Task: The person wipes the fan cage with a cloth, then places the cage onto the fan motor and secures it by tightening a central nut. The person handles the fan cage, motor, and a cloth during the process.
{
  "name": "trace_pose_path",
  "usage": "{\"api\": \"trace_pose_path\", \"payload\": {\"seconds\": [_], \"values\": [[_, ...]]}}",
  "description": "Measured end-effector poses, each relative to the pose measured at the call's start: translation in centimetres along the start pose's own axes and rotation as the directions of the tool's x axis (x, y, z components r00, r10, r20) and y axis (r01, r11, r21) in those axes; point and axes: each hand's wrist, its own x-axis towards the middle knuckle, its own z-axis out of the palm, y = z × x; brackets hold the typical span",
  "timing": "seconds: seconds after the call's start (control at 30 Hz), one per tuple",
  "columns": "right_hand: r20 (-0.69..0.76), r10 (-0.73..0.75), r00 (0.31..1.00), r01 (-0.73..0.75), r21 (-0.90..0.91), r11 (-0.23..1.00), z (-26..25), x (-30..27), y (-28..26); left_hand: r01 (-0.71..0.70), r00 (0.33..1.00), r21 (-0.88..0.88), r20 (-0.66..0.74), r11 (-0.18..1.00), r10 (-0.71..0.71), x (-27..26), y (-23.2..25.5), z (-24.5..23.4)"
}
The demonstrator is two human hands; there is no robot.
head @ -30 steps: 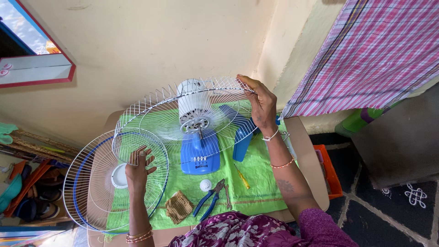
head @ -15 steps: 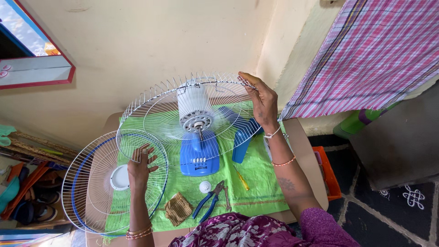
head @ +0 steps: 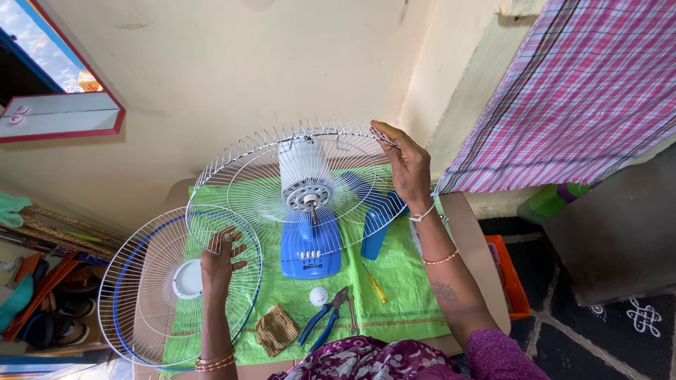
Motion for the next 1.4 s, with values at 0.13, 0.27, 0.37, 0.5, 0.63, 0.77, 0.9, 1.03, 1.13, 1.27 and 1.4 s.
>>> {"api": "trace_pose_path", "payload": {"seconds": [0.13,0.27,0.37,0.5,0.63,0.77,0.9,1.03,1.13,1.27,1.4], "values": [[-0.006,0.013,1.000,-0.014,-0.013,1.000,0.0,0.3,0.0,0.010,1.000,0.023,-0.001,1.000,-0.010,0.2,-0.1,0.0],[0.000,0.052,0.999,-0.052,-0.007,0.999,0.1,0.4,0.2,0.016,1.000,0.014,0.019,1.000,-0.016,0.4,-0.2,-0.4],[0.007,0.012,1.000,-0.011,-0.021,1.000,0.1,0.4,0.3,0.008,1.000,0.033,0.013,0.999,-0.009,0.3,-0.2,-0.5],[0.011,0.044,0.999,-0.044,-0.020,0.999,-0.1,0.8,0.5,0.000,1.000,0.035,0.008,0.999,0.000,0.3,-0.3,-0.2],[0.034,0.018,0.999,-0.018,-0.023,1.000,-0.2,1.0,0.7,0.009,1.000,-0.010,0.016,1.000,-0.009,0.3,-1.1,0.6],[0.052,-0.014,0.999,0.014,-0.003,1.000,-0.2,1.2,0.8,-0.003,1.000,-0.030,0.018,1.000,0.003,0.5,-1.7,1.0],[0.055,-0.010,0.998,0.010,0.002,1.000,-0.2,1.2,0.4,-0.018,1.000,-0.051,0.015,0.999,0.019,0.7,-1.9,1.0],[0.053,-0.040,0.998,0.042,-0.027,0.999,-0.3,1.1,0.0,-0.024,1.000,-0.077,0.017,0.997,0.025,1.1,-2.1,1.4],[0.035,-0.072,0.997,0.075,-0.086,0.994,-0.1,1.2,-0.1,-0.023,1.000,-0.089,-0.003,0.996,0.023,1.4,-2.3,1.6],[0.007,-0.104,0.995,0.104,-0.159,0.982,0.2,1.1,-0.5,-0.069,0.998,-0.070,-0.020,0.995,0.067,1.3,-2.8,1.7],[-0.008,-0.110,0.994,0.104,-0.262,0.959,0.4,1.1,-0.8,-0.079,0.996,-0.049,-0.042,0.996,0.077,1.0,-2.5,1.6]]}}
